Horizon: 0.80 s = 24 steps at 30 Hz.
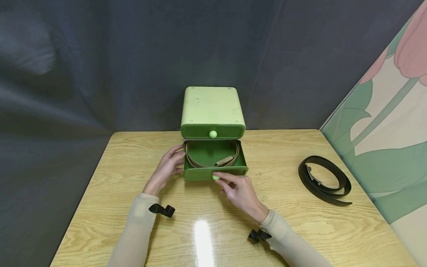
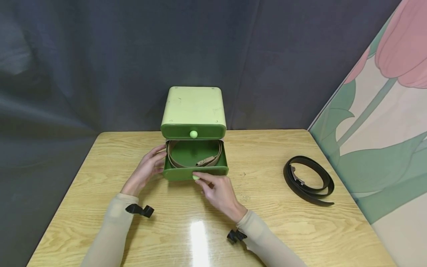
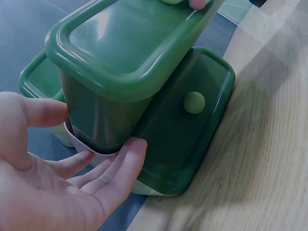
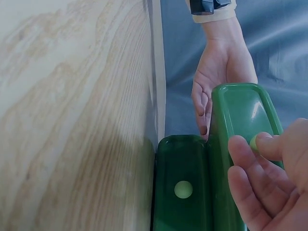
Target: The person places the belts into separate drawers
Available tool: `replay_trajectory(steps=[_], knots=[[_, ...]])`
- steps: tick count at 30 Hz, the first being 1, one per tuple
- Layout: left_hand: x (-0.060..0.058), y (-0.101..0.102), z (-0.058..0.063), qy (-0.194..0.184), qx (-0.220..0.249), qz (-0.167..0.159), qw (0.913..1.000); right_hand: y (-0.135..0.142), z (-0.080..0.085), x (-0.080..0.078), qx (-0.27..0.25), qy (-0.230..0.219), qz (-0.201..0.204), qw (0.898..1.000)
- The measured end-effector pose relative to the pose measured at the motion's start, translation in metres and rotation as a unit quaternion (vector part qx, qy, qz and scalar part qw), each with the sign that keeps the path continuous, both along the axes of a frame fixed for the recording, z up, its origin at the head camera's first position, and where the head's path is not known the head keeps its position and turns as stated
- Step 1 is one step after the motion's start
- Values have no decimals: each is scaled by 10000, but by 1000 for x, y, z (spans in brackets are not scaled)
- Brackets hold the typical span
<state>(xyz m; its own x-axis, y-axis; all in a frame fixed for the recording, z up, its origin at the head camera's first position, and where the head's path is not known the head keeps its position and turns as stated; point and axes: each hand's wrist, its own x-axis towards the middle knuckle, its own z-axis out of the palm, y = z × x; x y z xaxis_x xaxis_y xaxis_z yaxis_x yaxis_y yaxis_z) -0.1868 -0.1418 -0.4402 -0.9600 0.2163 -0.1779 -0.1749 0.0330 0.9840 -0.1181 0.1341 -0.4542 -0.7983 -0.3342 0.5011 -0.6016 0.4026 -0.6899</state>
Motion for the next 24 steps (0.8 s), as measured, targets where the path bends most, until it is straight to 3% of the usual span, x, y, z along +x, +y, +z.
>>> replay_trajectory(steps=[24], knots=[[1, 0, 1, 49, 26, -21, 10000, -3, 1, -13, -186, -281, -199, 9992]])
